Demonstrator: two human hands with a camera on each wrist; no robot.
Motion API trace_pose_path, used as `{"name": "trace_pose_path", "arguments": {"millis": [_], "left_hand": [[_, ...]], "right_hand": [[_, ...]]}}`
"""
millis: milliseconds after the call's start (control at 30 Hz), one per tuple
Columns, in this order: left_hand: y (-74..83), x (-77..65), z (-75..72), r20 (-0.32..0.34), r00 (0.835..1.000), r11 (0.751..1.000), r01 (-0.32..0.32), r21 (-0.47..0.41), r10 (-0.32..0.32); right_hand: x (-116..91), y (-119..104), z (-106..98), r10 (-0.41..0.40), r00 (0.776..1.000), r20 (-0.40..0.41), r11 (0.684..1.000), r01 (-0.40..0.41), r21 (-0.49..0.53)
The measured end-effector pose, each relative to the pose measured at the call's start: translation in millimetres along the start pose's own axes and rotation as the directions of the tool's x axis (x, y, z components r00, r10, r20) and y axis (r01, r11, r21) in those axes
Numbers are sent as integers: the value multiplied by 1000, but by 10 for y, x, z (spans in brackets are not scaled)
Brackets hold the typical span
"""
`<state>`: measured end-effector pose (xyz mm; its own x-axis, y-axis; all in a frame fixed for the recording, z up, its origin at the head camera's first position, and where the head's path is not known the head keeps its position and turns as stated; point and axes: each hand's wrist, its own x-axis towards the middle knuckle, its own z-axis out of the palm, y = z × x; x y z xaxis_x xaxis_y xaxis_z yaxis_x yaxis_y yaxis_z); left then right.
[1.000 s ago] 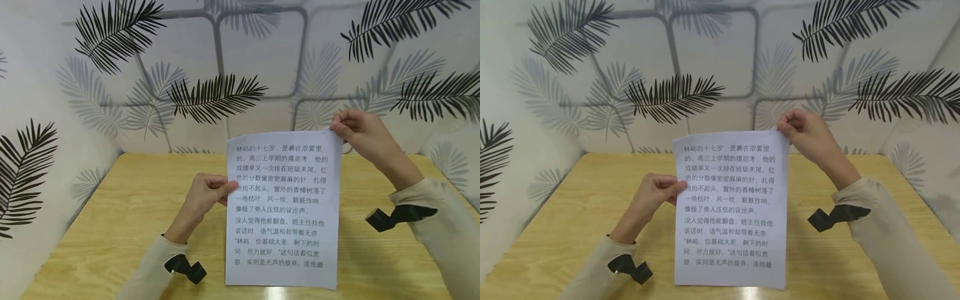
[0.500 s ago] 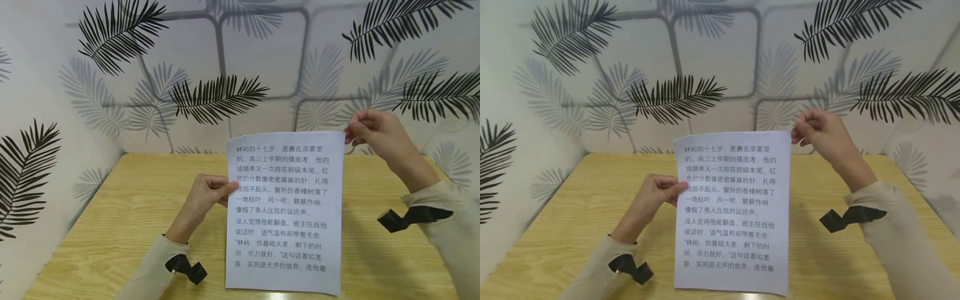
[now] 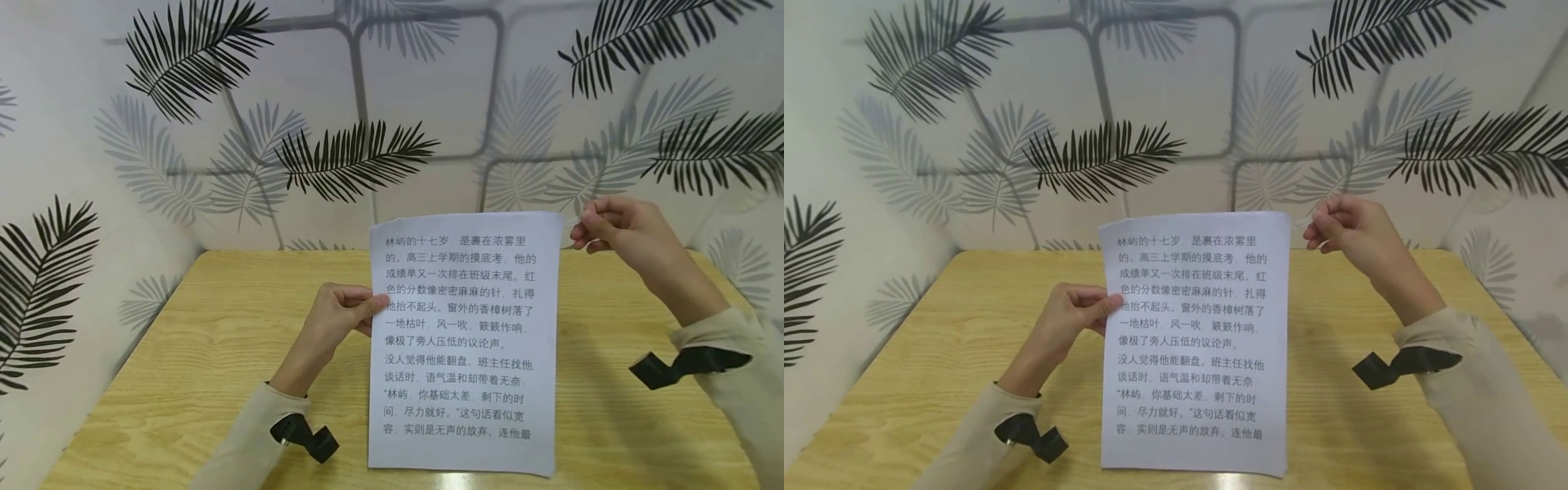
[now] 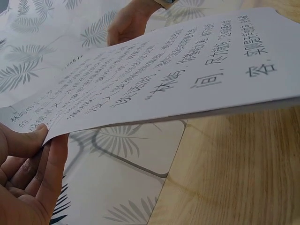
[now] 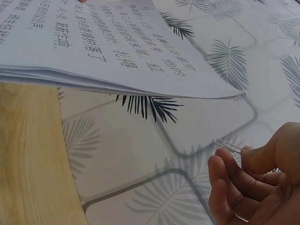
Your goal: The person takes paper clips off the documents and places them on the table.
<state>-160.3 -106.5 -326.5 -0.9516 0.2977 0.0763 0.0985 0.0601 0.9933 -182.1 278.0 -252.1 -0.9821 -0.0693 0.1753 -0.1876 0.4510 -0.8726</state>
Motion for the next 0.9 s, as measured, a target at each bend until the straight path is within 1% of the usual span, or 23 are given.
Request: {"name": "trace_pose_path", "arguments": {"millis": [200,400,600,733,900], "left_hand": [[16,4,-5,-4,1000,1000,-3,-3,3],[15,1,-12,-21,1000,1000,-15,-12,14],[21,3,-10,-35,999,1000,-22,-17,22],[27,1,-11,-45,999,1000,-20,-16,19],[34,-3,-14,-55,998,1000,-23,-16,22]], "right_hand": [[-32,134,-44,-13,999,44,999,12,37],[-64,246,-71,41,998,48,999,-41,-1],[-91,370,-98,68,996,54,997,-66,-37],[-105,489,-109,88,994,71,996,-86,-32],[-125,633,-109,129,986,103,990,-123,-67]]}}
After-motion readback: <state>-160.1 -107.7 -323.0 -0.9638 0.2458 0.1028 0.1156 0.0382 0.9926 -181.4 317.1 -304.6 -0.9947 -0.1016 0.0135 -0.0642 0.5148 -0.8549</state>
